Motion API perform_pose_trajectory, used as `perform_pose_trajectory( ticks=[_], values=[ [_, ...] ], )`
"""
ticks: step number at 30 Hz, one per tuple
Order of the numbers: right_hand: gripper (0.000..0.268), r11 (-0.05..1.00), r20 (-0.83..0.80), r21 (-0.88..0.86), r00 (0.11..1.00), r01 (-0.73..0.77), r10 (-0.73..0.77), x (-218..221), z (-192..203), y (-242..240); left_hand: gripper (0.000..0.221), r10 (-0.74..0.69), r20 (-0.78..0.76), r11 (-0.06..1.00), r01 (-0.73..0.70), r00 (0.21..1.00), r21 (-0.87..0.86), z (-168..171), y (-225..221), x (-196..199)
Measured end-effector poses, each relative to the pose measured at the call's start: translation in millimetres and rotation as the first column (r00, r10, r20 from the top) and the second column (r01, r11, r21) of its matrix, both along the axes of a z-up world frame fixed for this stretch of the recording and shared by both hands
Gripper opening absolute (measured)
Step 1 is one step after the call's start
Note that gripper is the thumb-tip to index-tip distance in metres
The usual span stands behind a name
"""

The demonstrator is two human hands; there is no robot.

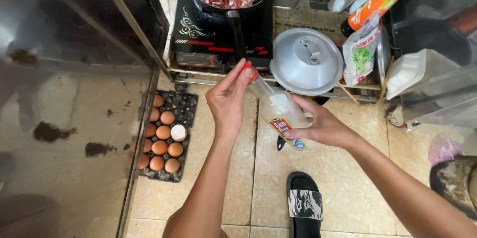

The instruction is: The person prepares sliced meat in a pan on a stove, wipes a large knife and a wooden cutting board with a cloth, and then empties a plastic bag into a bucket and washes their hands at a sink in a restroom.

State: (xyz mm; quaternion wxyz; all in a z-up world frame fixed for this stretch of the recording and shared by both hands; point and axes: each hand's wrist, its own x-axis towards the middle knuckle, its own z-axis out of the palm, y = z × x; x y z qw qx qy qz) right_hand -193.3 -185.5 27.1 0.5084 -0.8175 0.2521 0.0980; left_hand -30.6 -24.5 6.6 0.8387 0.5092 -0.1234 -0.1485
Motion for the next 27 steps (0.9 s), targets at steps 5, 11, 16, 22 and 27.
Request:
perform_pose_trajectory(
  ticks=[5, 11, 16, 22, 27],
  values=[
    [0.103, 0.882, 0.165, -0.465, 0.986, 0.073, 0.005, -2, -5, 30, 0.032, 0.092, 0.032, 0.983, -0.096, 0.995, 0.156, -1, 8, 5],
    [0.109, 0.994, -0.020, -0.013, 0.994, 0.106, -0.106, 2, -10, 39, 0.026, -0.094, -0.133, 0.987, 0.075, 0.987, -0.142, -3, 7, 11],
    [0.107, 0.952, -0.071, 0.304, 0.997, 0.027, -0.006, -18, -17, 19, 0.016, -0.046, 0.118, 0.999, 0.049, 0.992, -0.021, -4, 4, 3],
    [0.105, 0.892, -0.021, 0.450, 0.999, 0.042, -0.037, -61, -13, -17, 0.024, -0.297, 0.131, 0.945, 0.311, 0.946, -0.105, 0, -13, -22],
    [0.104, 0.749, -0.043, 0.658, 0.997, 0.081, -0.070, -93, -6, -36, 0.024, -0.452, 0.072, 0.883, 0.457, 0.889, -0.102, -7, -26, -37]
  ],
)
